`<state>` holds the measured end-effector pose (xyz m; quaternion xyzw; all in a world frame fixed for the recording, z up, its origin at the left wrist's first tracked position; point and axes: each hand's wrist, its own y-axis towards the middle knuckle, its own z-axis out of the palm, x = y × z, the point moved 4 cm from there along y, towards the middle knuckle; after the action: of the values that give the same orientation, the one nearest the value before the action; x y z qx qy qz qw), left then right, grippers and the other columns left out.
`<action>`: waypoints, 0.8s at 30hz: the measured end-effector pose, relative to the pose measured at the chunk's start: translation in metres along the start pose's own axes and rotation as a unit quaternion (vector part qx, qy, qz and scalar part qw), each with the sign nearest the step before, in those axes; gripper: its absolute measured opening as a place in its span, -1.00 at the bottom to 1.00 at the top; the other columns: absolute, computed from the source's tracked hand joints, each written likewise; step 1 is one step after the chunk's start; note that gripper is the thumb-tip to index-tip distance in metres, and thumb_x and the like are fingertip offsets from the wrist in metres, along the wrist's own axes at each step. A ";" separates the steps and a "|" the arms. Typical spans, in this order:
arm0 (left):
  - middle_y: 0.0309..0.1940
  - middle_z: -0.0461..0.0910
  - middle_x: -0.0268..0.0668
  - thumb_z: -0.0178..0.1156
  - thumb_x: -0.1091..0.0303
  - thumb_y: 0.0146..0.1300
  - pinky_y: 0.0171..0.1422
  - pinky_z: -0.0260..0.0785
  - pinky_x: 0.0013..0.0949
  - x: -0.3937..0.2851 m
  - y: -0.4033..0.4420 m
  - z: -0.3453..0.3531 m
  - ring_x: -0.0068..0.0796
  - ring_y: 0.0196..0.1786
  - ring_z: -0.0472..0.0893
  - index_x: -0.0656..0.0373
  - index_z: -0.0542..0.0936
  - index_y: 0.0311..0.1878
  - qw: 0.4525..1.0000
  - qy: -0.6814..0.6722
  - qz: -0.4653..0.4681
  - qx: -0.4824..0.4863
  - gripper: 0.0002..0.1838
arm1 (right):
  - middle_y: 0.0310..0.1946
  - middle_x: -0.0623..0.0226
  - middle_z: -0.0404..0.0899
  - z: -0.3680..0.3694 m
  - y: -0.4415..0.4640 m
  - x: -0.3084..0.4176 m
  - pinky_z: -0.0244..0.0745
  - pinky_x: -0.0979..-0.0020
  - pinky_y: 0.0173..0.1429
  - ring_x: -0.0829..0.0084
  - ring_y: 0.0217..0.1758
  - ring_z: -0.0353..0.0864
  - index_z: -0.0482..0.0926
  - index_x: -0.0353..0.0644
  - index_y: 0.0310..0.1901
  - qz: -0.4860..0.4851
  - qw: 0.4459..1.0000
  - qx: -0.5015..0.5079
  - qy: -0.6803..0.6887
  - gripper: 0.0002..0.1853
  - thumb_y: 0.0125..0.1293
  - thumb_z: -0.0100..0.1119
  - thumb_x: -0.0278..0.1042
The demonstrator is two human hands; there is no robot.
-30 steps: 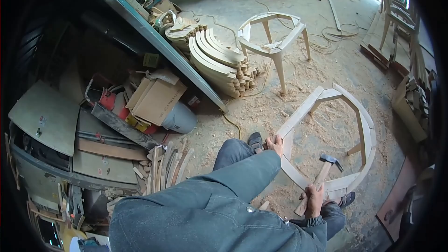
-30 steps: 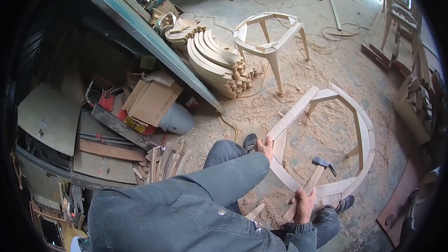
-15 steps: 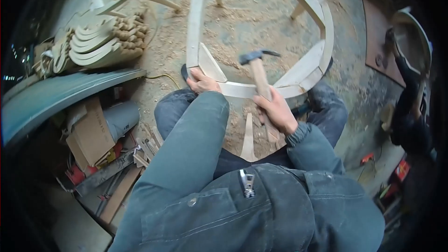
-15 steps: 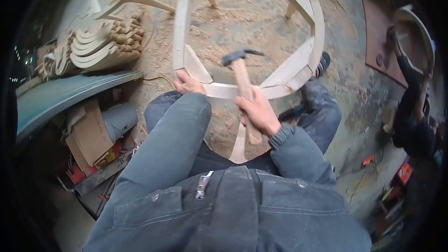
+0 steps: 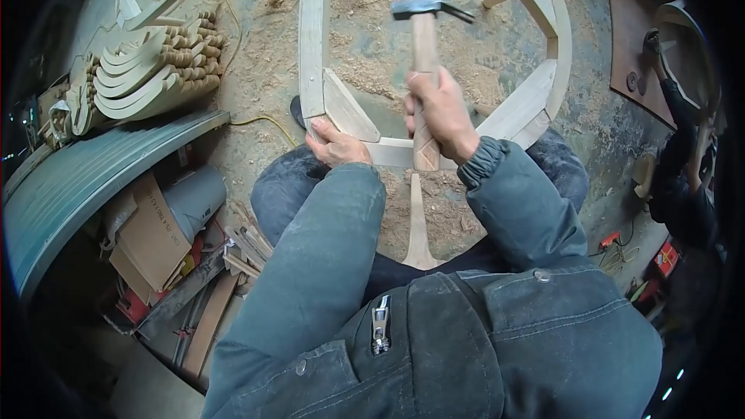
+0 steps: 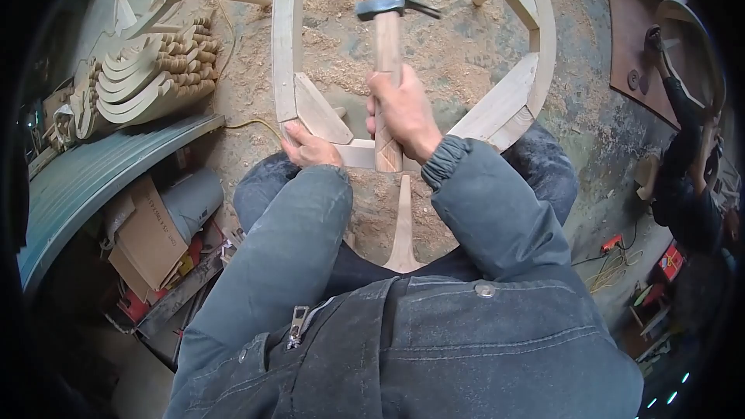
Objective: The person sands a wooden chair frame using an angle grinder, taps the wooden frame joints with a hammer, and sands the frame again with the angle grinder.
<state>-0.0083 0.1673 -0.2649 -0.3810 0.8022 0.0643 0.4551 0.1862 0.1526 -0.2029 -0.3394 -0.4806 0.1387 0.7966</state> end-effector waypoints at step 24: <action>0.26 0.46 0.35 -0.01 -0.07 0.58 0.27 0.49 -0.08 0.005 0.003 -0.002 0.11 0.24 0.59 0.51 0.33 0.40 1.000 0.000 0.007 0.000 -0.28 | -0.54 0.42 0.46 0.016 0.001 -0.018 0.43 0.47 -0.62 0.57 -0.67 0.49 0.43 -0.22 0.07 0.137 0.969 0.132 -0.161 -0.70 0.45 0.20 -0.25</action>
<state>-0.0129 0.1658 -0.2682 -0.3751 0.8052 0.0676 0.4543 0.1635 0.1503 -0.2105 -0.2668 -0.5288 0.3613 0.7202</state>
